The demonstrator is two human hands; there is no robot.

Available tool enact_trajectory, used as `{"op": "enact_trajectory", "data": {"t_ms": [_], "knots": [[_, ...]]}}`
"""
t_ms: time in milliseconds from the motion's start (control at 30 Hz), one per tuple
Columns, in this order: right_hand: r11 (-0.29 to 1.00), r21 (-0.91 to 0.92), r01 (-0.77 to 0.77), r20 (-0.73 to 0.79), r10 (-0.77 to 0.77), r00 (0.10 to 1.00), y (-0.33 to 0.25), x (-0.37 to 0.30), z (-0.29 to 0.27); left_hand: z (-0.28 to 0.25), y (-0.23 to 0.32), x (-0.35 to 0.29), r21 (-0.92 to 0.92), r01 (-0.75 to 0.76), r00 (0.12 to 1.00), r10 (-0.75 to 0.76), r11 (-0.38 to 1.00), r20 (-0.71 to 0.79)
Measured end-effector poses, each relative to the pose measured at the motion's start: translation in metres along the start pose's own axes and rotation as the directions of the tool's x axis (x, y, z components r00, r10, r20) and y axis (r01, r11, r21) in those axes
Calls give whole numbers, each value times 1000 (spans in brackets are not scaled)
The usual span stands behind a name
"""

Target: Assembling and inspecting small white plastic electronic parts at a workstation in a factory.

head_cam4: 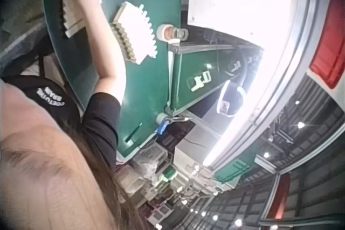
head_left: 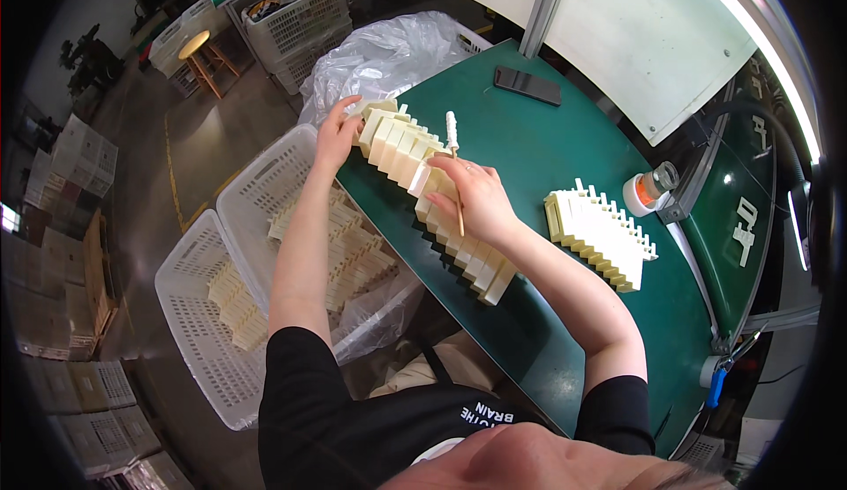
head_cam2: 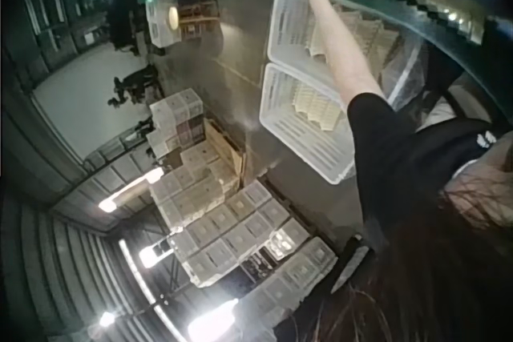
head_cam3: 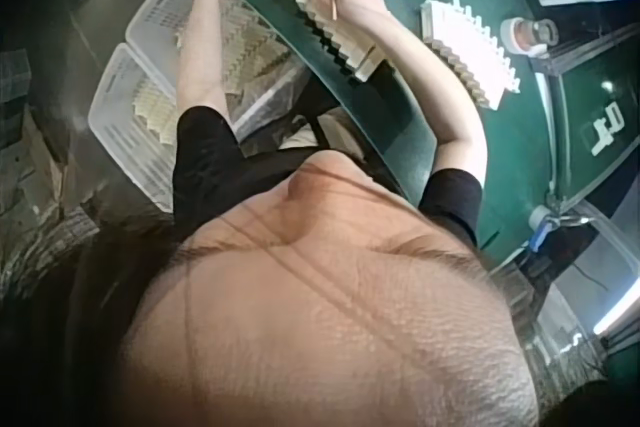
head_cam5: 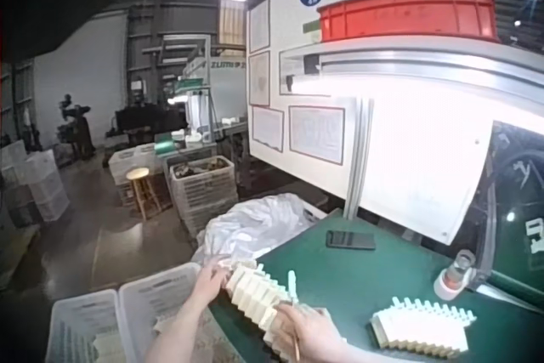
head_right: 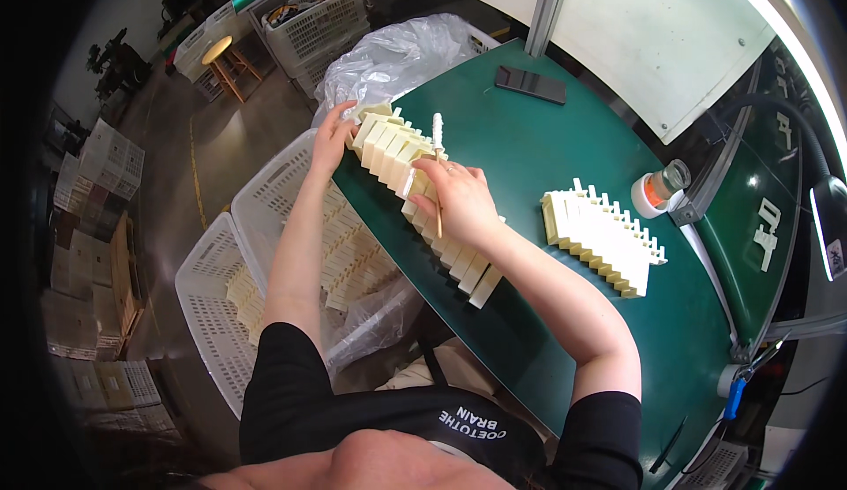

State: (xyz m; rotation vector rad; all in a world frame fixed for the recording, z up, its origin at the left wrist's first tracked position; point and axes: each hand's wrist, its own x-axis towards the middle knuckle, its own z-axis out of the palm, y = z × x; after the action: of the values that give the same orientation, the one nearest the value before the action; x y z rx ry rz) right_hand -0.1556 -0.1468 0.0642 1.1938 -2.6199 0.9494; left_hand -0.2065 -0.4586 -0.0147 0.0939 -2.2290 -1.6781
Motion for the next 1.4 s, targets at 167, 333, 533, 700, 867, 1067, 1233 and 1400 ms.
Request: {"op": "enact_trajectory", "data": {"t_ms": [167, 333, 533, 700, 867, 1067, 1233, 1400], "knots": [[980, -128, 153, 21, -152, 988, -9, -6, 9, 0, -3, 6, 91, 21, 1000, -20, 996, -19], [928, -197, 315, 81, -305, 949, -9, -13, 9, 11, 39, 0, 315, 211, 969, -239, 925, 55], [981, -120, 152, 27, -149, 988, -7, -21, 2, 11, 65, -4, 376, -13, 908, -146, 927, 392], [975, -127, 183, -38, -189, 981, -13, -19, 5, 10, 58, -16, 617, 20, 974, -154, 787, 164], [961, -169, 220, 162, -193, 968, -8, -23, 11, 34, 79, -34, 676, -80, 954, -141, 732, 265], [951, -120, 287, 23, -286, 958, -10, -24, 7, 43, 100, -49, 851, -64, 953, -221, 522, 207], [979, 188, -79, -301, 134, 944, 4, -17, -37, 86, 95, -73, 885, -30, 988, -120, 464, 96], [764, 624, -165, -208, 366, 907, 39, -29, -29, 92, 106, -79, 870, -14, 987, -132, 493, 91]]}}
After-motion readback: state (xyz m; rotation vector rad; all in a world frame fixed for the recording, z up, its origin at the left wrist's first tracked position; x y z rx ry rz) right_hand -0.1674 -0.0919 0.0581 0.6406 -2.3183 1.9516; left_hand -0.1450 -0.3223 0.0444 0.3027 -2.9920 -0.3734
